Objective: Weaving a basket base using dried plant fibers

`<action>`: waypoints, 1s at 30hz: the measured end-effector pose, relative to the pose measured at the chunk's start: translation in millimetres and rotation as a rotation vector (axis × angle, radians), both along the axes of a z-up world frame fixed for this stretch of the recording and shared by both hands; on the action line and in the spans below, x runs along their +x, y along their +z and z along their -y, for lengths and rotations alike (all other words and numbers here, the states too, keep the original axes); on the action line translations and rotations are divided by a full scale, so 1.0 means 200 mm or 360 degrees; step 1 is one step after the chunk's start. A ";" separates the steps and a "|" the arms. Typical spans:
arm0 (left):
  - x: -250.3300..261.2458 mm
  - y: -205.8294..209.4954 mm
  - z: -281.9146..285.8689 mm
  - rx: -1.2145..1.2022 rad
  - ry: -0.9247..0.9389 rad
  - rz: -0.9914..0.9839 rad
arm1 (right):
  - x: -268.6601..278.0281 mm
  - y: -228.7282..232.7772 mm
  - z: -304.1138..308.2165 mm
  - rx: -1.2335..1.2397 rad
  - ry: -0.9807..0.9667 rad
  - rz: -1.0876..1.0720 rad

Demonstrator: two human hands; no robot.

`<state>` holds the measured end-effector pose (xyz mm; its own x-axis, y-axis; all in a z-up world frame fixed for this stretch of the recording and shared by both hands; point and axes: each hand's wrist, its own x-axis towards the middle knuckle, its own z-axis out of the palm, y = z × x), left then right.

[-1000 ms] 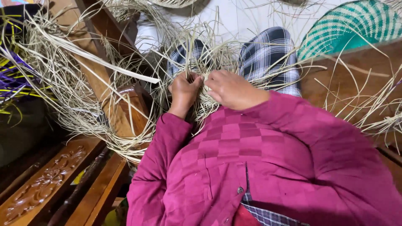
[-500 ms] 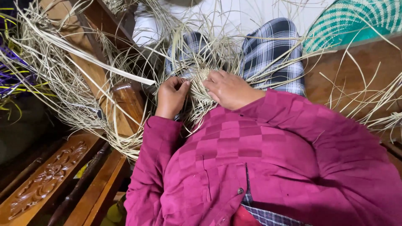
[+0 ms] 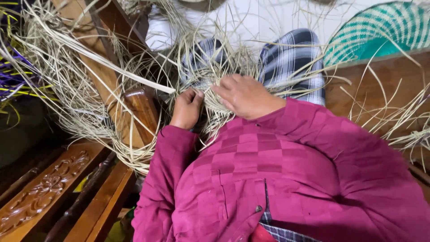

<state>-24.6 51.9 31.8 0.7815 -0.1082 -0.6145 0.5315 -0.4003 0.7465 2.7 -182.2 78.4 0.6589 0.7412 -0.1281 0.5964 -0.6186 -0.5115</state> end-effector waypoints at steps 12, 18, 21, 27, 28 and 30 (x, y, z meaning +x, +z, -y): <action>0.00 -0.04 -0.03 0.0192 0.0035 -0.0075 | -0.06 -0.15 0.00 -0.0031 0.0014 -0.0068; -0.02 -0.07 -0.04 0.0144 0.0025 -0.0049 | -0.06 -0.16 -0.01 -0.0055 0.0025 -0.0008; -0.03 -0.09 -0.03 0.0166 0.0019 -0.0071 | -0.03 -0.08 -0.05 -0.0104 -0.0017 -0.0117; -0.05 -0.17 -0.04 0.0192 0.0051 -0.0062 | -0.03 -0.08 -0.14 -0.0243 0.0025 0.0009; -0.05 -0.17 -0.04 0.0188 0.0055 -0.0069 | -0.03 -0.06 -0.15 -0.0283 0.0027 0.0061; -0.05 -0.17 -0.04 0.0183 0.0051 -0.0069 | -0.02 -0.04 -0.16 -0.0325 0.0020 0.0118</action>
<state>-34.2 60.2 -2.0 0.7559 -0.0103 -0.6546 0.5762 -0.4643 0.6726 -2.0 -149.7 69.7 0.6629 0.7131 -0.2281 0.6360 -0.6971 -0.3310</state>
